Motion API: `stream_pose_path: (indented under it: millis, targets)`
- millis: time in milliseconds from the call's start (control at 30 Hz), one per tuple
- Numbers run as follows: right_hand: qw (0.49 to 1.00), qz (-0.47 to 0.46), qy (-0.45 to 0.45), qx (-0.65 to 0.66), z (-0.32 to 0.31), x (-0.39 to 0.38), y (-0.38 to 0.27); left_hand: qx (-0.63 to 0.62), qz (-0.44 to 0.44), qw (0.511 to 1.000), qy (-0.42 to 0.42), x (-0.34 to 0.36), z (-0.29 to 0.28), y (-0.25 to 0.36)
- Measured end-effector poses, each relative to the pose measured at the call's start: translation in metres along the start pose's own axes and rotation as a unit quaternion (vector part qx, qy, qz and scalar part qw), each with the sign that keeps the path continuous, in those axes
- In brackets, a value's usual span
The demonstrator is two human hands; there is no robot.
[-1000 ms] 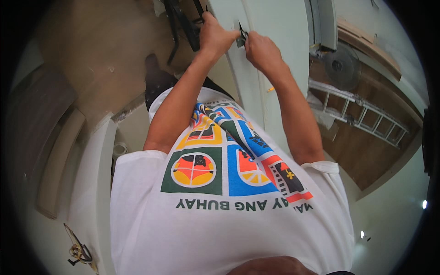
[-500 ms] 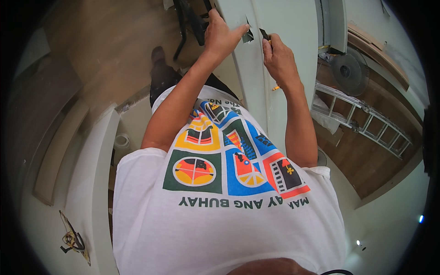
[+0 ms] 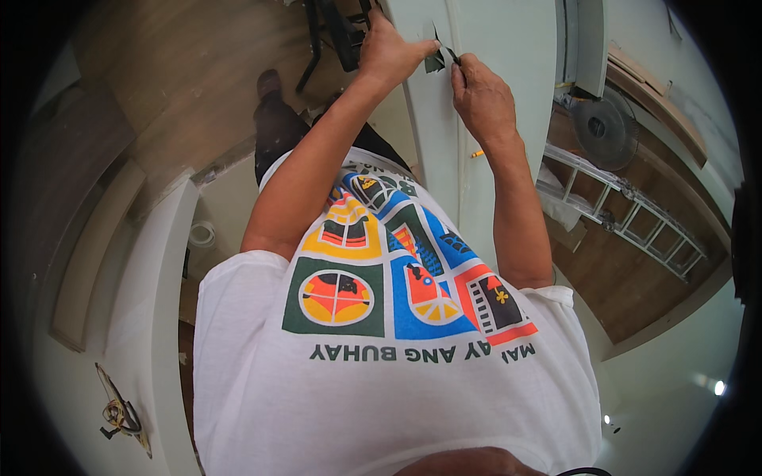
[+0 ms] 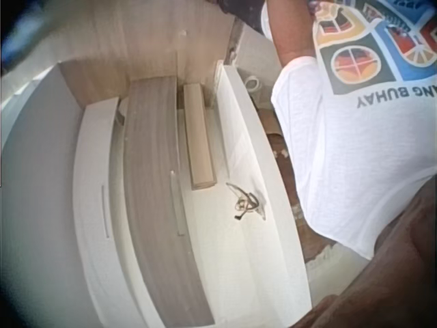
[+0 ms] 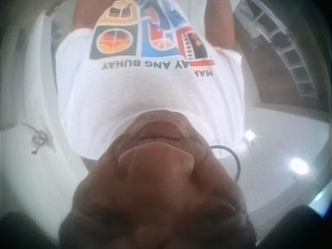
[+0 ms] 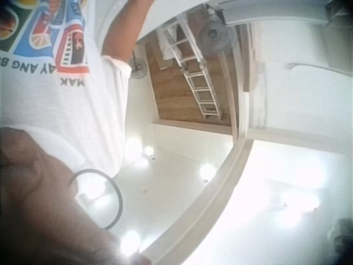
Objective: The person uses a utility knife to cut a rectangular section out of a white panel. They score the material along marked lines, then peel away the cut piece to create an opening.
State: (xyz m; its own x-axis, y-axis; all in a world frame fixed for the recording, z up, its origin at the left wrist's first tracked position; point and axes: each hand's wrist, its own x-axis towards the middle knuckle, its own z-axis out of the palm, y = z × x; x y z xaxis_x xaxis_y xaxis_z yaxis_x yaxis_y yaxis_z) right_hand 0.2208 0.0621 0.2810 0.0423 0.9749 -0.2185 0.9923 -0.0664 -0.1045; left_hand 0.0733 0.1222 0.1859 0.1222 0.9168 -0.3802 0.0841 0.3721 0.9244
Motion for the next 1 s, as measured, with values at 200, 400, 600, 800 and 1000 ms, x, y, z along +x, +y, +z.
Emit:
stream_pose_path:
  millis: [200,400,600,800,1000]
  targets:
    - [1.000,-0.004,0.000,-0.005,0.001,0.003,0.001,0.011,0.012,1.000,-0.003,0.005,0.004,-0.007]
    - [0.999,0.028,-0.012,-0.044,0.001,0.002,-0.013,0.022,-0.007,0.998,0.058,0.008,0.018,-0.016]
    - [0.987,0.094,-0.068,-0.107,0.009,0.004,-0.029,-0.046,-0.038,0.996,0.061,0.002,0.024,-0.009]
    - [0.984,0.074,-0.108,-0.116,-0.002,0.009,-0.036,-0.068,-0.039,0.996,0.045,0.003,0.020,-0.012]
    - [0.983,0.100,-0.124,-0.088,0.002,0.012,-0.032,-0.066,-0.052,0.995,0.056,-0.001,0.025,0.000]
